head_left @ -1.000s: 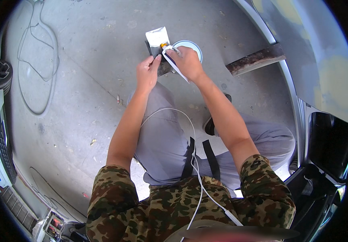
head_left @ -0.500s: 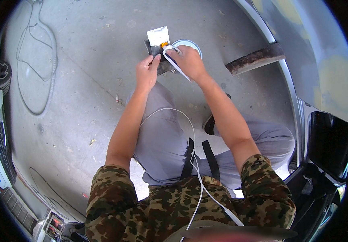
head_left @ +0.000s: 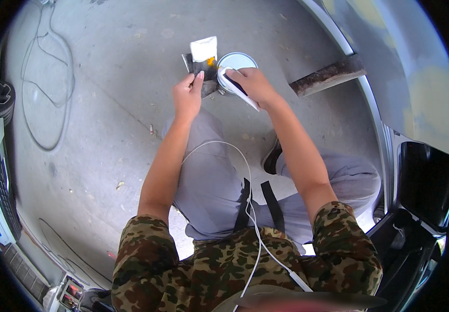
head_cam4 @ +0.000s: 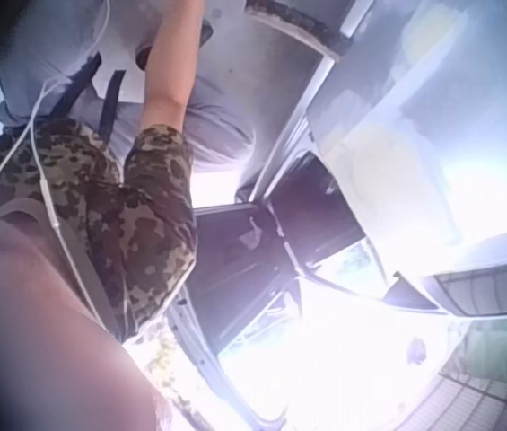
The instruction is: The person mixes body filler with a hardener on a metal palette knife, then applies and smooths the compound onto a silver car door using a spreader. The person works on a single area, repeatedly smoothing the surface.
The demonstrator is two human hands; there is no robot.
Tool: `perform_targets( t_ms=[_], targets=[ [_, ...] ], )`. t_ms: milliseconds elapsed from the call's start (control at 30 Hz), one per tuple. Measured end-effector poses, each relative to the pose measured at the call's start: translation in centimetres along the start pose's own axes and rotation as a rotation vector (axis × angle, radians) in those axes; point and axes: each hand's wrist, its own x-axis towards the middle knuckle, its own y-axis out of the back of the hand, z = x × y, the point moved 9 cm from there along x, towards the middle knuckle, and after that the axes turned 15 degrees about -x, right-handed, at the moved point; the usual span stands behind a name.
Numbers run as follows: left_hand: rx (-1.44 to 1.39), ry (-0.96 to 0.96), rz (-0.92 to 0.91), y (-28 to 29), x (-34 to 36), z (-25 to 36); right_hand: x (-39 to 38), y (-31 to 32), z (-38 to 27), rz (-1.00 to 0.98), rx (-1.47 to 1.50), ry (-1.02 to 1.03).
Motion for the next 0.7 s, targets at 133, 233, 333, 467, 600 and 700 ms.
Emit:
perform_targets(
  t_ms=[133,233,333,467,600,700],
  targets=[
    [-0.317,0.165,0.074,1.0,-0.2,-2.5,0.2,1.2,3.2,0.155,0.153,0.007],
    [-0.421,0.216,0.126,1.8,0.0,-3.6,1.9,2.1,4.5,0.278,0.06,0.062],
    [-0.52,0.249,0.161,2.1,0.0,-4.2,4.1,2.8,5.1,0.346,-0.17,0.073],
    [-0.588,0.229,0.184,2.0,0.0,-3.7,5.5,2.5,6.1,0.45,-0.418,0.088],
    [-0.523,0.252,0.206,2.3,-0.2,-3.5,3.1,1.7,9.0,0.666,-0.368,0.124],
    [-0.498,0.251,0.2,2.5,-0.1,-3.5,2.7,-0.1,13.4,0.552,0.033,-0.084]
  ],
)
